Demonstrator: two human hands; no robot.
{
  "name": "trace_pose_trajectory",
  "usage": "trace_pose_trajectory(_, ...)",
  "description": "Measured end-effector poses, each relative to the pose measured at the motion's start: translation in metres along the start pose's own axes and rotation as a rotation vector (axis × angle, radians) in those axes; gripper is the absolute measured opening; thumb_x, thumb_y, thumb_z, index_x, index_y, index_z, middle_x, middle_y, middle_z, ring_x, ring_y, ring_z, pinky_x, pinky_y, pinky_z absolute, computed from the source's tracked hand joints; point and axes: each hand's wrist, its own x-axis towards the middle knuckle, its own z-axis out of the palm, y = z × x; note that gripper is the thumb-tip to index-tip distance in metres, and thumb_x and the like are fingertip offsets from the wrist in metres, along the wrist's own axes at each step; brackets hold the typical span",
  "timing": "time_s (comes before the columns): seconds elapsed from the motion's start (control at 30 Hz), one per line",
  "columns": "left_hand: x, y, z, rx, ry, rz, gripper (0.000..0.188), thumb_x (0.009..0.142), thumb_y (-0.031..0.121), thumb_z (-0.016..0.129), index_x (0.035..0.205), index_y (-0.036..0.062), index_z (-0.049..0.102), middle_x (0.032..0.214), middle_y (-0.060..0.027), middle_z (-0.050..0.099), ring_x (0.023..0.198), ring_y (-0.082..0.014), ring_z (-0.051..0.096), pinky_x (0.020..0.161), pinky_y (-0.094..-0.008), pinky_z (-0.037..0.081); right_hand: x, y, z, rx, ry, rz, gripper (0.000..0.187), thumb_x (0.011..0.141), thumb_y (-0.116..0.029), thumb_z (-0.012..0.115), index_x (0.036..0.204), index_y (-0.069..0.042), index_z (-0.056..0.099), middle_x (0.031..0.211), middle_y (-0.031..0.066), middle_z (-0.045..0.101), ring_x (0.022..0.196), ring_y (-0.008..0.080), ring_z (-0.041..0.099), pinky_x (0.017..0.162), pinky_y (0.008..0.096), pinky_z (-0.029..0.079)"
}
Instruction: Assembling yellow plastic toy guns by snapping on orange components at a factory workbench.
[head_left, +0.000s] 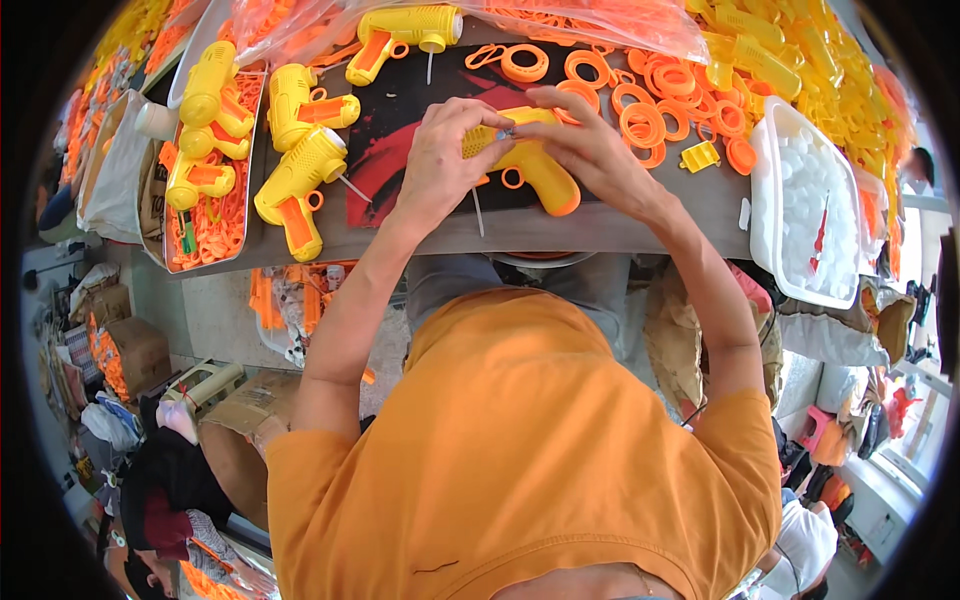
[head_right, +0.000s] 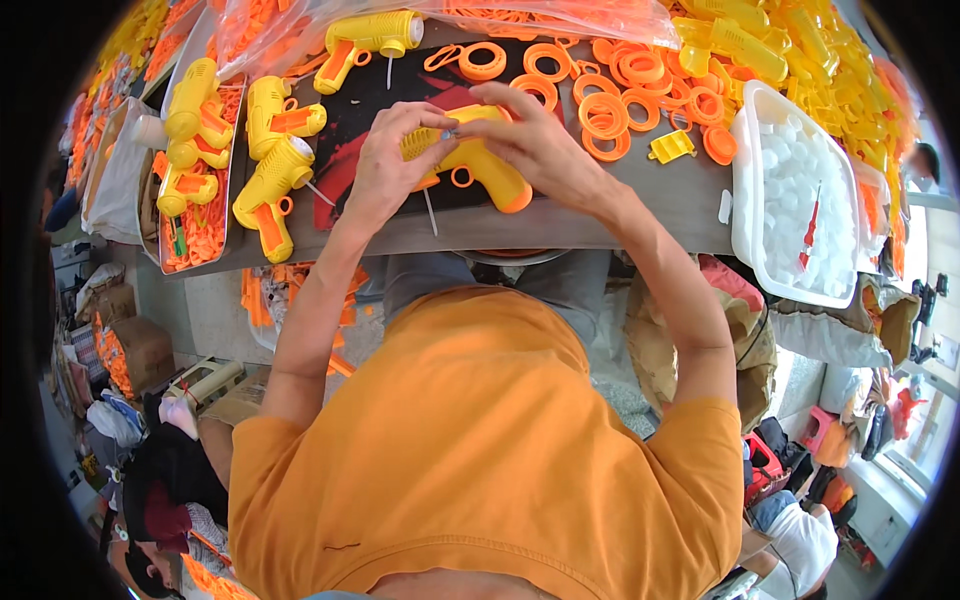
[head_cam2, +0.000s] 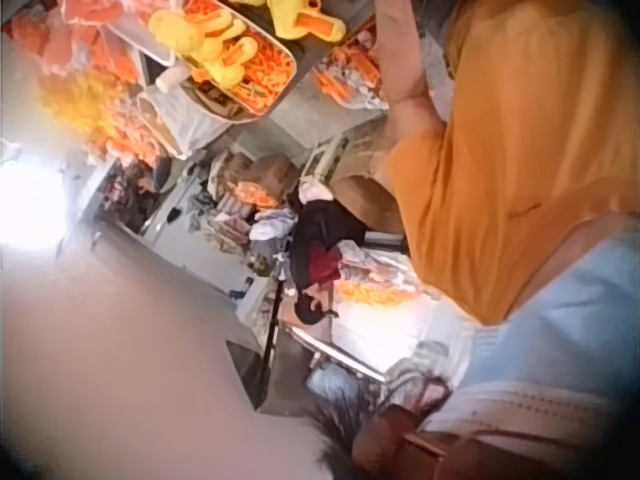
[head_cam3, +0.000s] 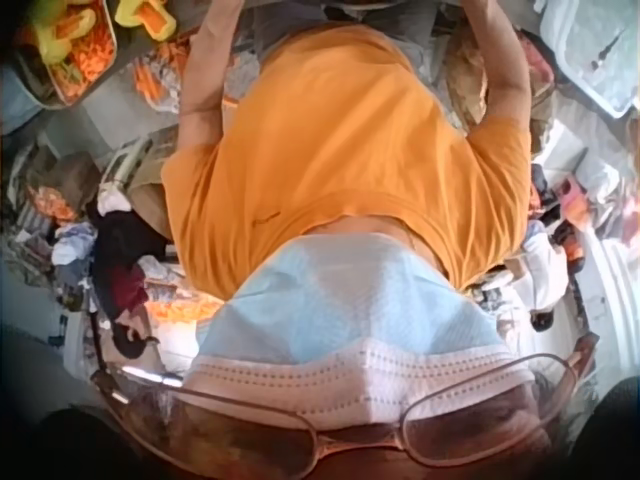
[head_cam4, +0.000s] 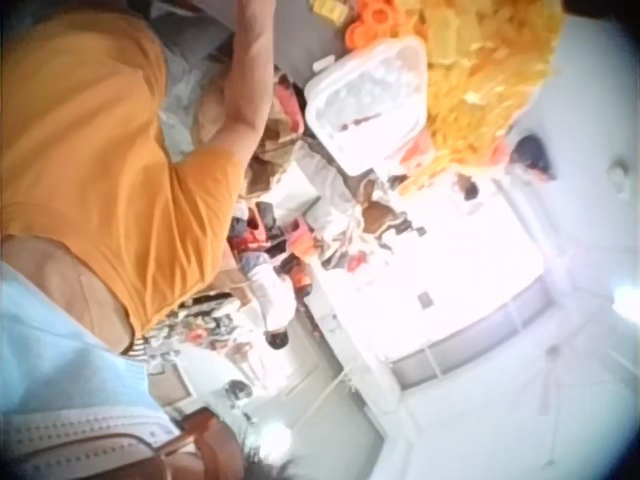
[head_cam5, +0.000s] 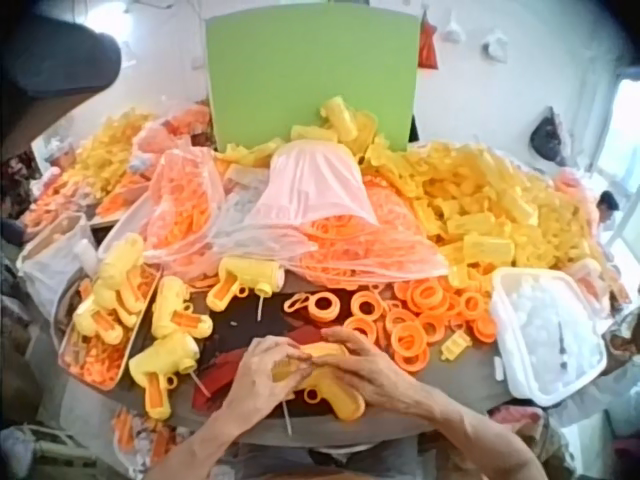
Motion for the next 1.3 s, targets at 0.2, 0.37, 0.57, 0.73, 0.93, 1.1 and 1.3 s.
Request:
trace_pose_trajectory(0.2, 0.001, 0.001, -0.001, 0.014, 0.006, 0.003, 0.022, 0.076, 0.018, 0.076, 0.095, 0.0106, 0.069, 0.099, -0.0017, 0.062, 0.092, -0.0234, 0.054, 0.082, -0.0359, 0.045, 0.022, 0.005, -0.02, 0.45, -0.08, 0.604, 0.04, 0.092, -0.029, 0.062, 0.122, -0.002, 0.056, 0.118, 0.0045, 0.057, 0.113, 0.0126, 0.052, 0.097, 0.0275, 0.041)
trace_pose_trajectory(0.37, -0.003, 0.002, -0.003, 0.007, -0.052, -0.049, 0.022, 0.077, 0.013, 0.075, 0.098, 0.0089, 0.069, 0.103, -0.005, 0.063, 0.099, -0.0231, 0.055, 0.088, -0.0339, 0.043, 0.025, 0.021, -0.019, 0.554, -0.169, 0.665, 0.043, 0.09, -0.028, 0.064, 0.123, -0.002, 0.056, 0.112, 0.0045, 0.059, 0.108, 0.0117, 0.053, 0.092, 0.0259, 0.042)
trace_pose_trajectory(0.57, -0.009, -0.003, -0.001, 0.075, -0.005, 0.043, 0.02, 0.077, 0.019, 0.074, 0.095, 0.0111, 0.069, 0.099, -0.0014, 0.061, 0.094, -0.0241, 0.054, 0.084, -0.0352, 0.043, 0.028, 0.017, -0.01, 0.467, -0.239, 0.599, 0.044, 0.09, -0.026, 0.065, 0.124, 0.0, 0.055, 0.111, 0.0047, 0.058, 0.102, 0.0104, 0.054, 0.089, 0.025, 0.044)
trace_pose_trajectory(0.73, 0.007, 0.001, -0.008, -0.094, -0.156, 0.0, 0.043, 0.079, 0.021, 0.075, 0.116, 0.0071, 0.057, 0.111, -0.0094, 0.059, 0.104, -0.0248, 0.056, 0.092, -0.0354, 0.045, 0.005, 0.015, 0.0, 0.206, -0.023, 0.411, 0.048, 0.087, -0.026, 0.068, 0.127, -0.003, 0.055, 0.113, 0.0085, 0.061, 0.1, 0.0149, 0.059, 0.086, 0.0285, 0.049)
trace_pose_trajectory(0.93, 0.001, 0.063, -0.014, -0.571, -0.696, -0.423, 0.069, 0.07, 0.005, 0.074, 0.132, 0.0011, 0.045, 0.123, -0.008, 0.056, 0.113, -0.0156, 0.055, 0.095, -0.03, 0.045, -0.052, -0.074, -0.007, -0.061, 0.187, 0.109, 0.057, 0.073, -0.019, 0.076, 0.124, -0.007, 0.055, 0.121, 0.0115, 0.053, 0.119, 0.0312, 0.044, 0.101, 0.04, 0.04)
trace_pose_trajectory(1.1, -0.031, 0.108, 0.041, -0.596, -0.924, -0.345, 0.083, 0.067, 0.008, 0.078, 0.139, 0.0047, 0.037, 0.113, -0.0099, 0.058, 0.108, -0.0184, 0.056, 0.095, -0.0329, 0.044, -0.144, -0.115, -0.04, 0.385, 0.138, 0.614, 0.055, 0.075, -0.022, 0.078, 0.123, -0.006, 0.055, 0.112, 0.0105, 0.061, 0.103, 0.0226, 0.059, 0.089, 0.0344, 0.049)
trace_pose_trajectory(1.3, -0.017, 0.117, 0.064, -0.458, -0.722, -0.004, 0.08, 0.073, 0.014, 0.078, 0.142, 0.0062, 0.038, 0.125, -0.0096, 0.054, 0.116, -0.0238, 0.052, 0.1, -0.0364, 0.039, -0.244, -0.162, -0.131, -0.127, 0.295, 1.027, 0.053, 0.073, -0.011, 0.076, 0.121, -0.005, 0.057, 0.108, 0.0087, 0.064, 0.101, 0.0156, 0.061, 0.086, 0.0305, 0.051)
